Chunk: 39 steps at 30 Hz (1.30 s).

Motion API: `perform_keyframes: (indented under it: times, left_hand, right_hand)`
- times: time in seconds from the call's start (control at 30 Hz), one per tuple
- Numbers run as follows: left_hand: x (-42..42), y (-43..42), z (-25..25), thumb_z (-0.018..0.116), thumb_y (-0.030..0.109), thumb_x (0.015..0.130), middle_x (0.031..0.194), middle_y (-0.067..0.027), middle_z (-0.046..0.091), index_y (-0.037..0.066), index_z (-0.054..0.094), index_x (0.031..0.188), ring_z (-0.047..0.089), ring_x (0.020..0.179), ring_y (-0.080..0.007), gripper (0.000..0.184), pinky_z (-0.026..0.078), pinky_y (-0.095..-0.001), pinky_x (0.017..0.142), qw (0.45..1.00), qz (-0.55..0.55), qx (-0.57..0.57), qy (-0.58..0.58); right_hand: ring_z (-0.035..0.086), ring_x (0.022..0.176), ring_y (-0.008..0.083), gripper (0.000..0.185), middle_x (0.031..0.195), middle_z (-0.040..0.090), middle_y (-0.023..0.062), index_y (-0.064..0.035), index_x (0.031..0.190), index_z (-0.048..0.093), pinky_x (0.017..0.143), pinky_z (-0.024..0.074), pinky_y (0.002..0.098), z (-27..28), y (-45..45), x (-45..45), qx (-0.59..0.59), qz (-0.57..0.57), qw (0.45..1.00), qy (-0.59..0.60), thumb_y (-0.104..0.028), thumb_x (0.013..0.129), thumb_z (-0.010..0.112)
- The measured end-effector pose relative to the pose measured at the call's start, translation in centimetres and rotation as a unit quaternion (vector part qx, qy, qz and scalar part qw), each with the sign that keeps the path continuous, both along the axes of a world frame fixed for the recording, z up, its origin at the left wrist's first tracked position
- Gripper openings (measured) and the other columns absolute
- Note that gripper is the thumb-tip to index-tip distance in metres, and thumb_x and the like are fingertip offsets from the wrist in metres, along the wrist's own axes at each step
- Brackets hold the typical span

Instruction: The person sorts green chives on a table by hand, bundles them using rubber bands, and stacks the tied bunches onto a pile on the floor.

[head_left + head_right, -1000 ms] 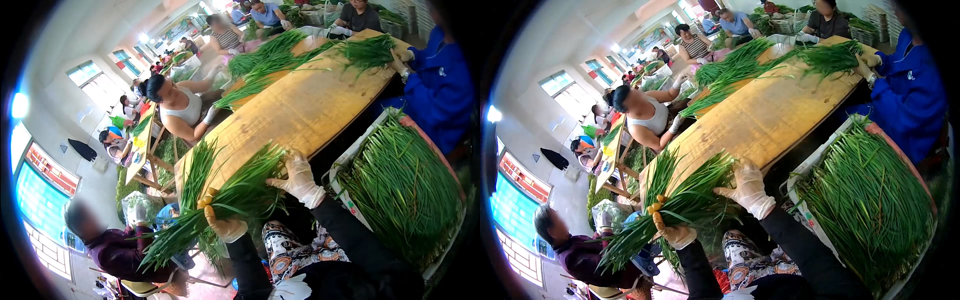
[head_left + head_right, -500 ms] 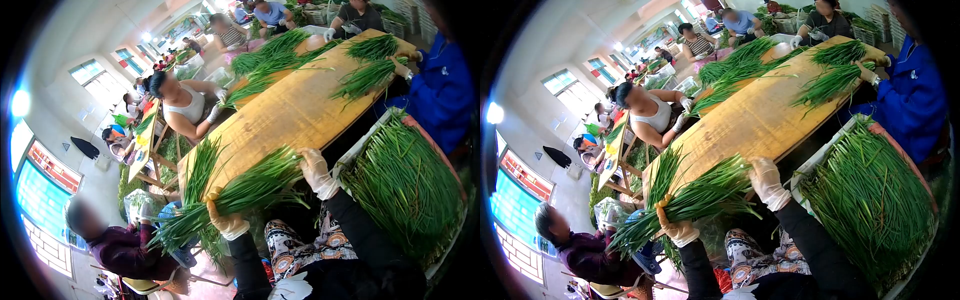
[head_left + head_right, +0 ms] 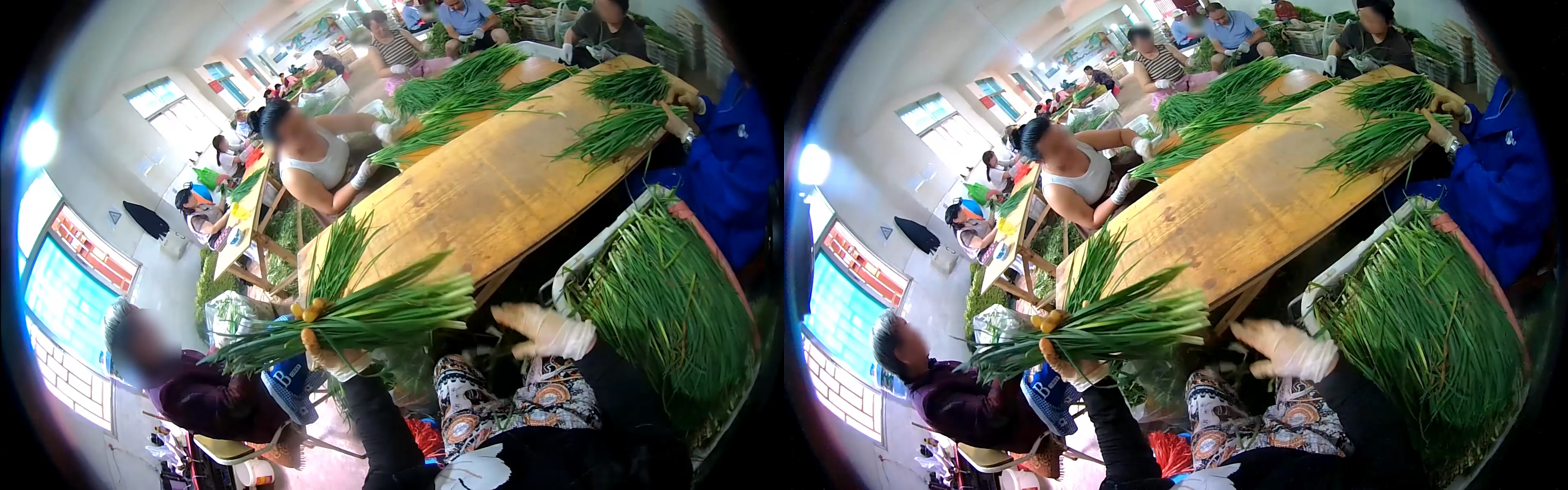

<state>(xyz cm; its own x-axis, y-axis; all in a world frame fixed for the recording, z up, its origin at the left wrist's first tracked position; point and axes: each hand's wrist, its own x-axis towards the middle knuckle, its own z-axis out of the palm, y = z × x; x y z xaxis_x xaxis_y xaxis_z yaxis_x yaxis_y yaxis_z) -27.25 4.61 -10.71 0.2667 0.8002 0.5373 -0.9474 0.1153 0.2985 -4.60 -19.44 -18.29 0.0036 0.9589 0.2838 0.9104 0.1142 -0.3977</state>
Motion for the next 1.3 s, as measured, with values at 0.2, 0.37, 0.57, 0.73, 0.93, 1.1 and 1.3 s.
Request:
perform_keyframes:
  times: [0.2,0.37,0.57,0.73,0.93,1.1,1.3]
  left_hand:
    - [2.4,-2.3,0.8,0.059,0.014,0.077,0.101,-0.0005,0.055,0.013,0.048,0.116,0.048,0.104,-0.0181,0.040,0.033,-0.0492,0.095,0.999,-0.044,0.016,0.003]
    - [3.5,-2.5,0.6,0.059,0.008,0.076,0.106,-0.0045,0.056,0.012,0.048,0.117,0.048,0.105,-0.0232,0.042,0.033,-0.0437,0.098,1.000,-0.021,0.005,0.000]
    - [3.2,-2.7,0.0,0.058,0.009,0.077,0.117,-0.0065,0.052,0.013,0.045,0.122,0.043,0.114,-0.0268,0.047,0.029,-0.0451,0.101,0.998,-0.063,0.029,0.008]
    - [3.0,-2.6,-0.8,0.058,0.009,0.078,0.118,-0.0055,0.052,0.015,0.041,0.125,0.041,0.115,-0.0283,0.051,0.031,-0.0461,0.099,1.000,-0.021,-0.008,0.014]
    - [2.3,-2.6,-1.5,0.059,0.011,0.077,0.116,-0.0053,0.053,0.014,0.043,0.124,0.045,0.110,-0.0256,0.049,0.036,-0.0462,0.094,0.998,-0.022,-0.053,0.034]
    - [1.1,-1.7,-2.0,0.058,0.013,0.078,0.093,-0.0024,0.059,0.012,0.057,0.105,0.052,0.091,-0.0178,0.027,0.043,-0.0410,0.084,0.993,-0.053,-0.107,-0.011]
    - [-1.0,0.0,-1.6,0.054,0.021,0.082,0.088,-0.0047,0.062,0.009,0.060,0.099,0.058,0.083,-0.0178,0.022,0.037,-0.0415,0.092,0.992,0.033,-0.118,0.000]
  right_hand:
    - [0.057,0.075,0.0182,0.032,0.081,0.062,0.0034,-0.0095,0.088,0.060,0.069,0.0450,0.0311,10.1,3.9,0.2,0.373,-0.026,0.925,0.066,-0.040,0.076,0.058]
    - [0.056,0.081,0.0246,0.026,0.085,0.062,0.0073,-0.0076,0.081,0.063,0.071,0.0422,0.0348,7.0,7.8,-1.4,0.274,0.003,0.951,0.140,-0.033,0.074,0.062]
    - [0.059,0.078,0.0221,0.017,0.085,0.063,0.0082,-0.0080,0.084,0.063,0.068,0.0442,0.0325,6.6,8.1,-1.6,0.334,-0.010,0.913,0.234,-0.023,0.077,0.061]
    - [0.059,0.087,0.0203,0.017,0.089,0.064,0.0112,-0.0046,0.084,0.062,0.076,0.0462,0.0310,6.3,7.1,-1.4,0.201,0.083,0.756,0.617,-0.020,0.079,0.059]
    - [0.059,0.090,0.0241,0.019,0.092,0.062,0.0168,-0.0020,0.082,0.059,0.078,0.0464,0.0294,6.7,6.4,-0.6,0.146,0.106,0.607,0.774,-0.021,0.080,0.058]
    - [0.025,0.039,0.0071,0.024,0.046,0.030,-0.0028,-0.0112,0.070,0.045,0.045,0.0310,0.0229,7.3,3.5,1.0,0.075,0.164,0.473,0.862,-0.025,0.090,0.041]
    - [0.031,0.039,0.0070,0.023,0.051,0.033,-0.0019,-0.0085,0.074,0.050,0.036,0.0270,0.0238,1.4,0.1,2.5,0.044,-0.124,0.701,0.701,-0.026,0.088,0.046]
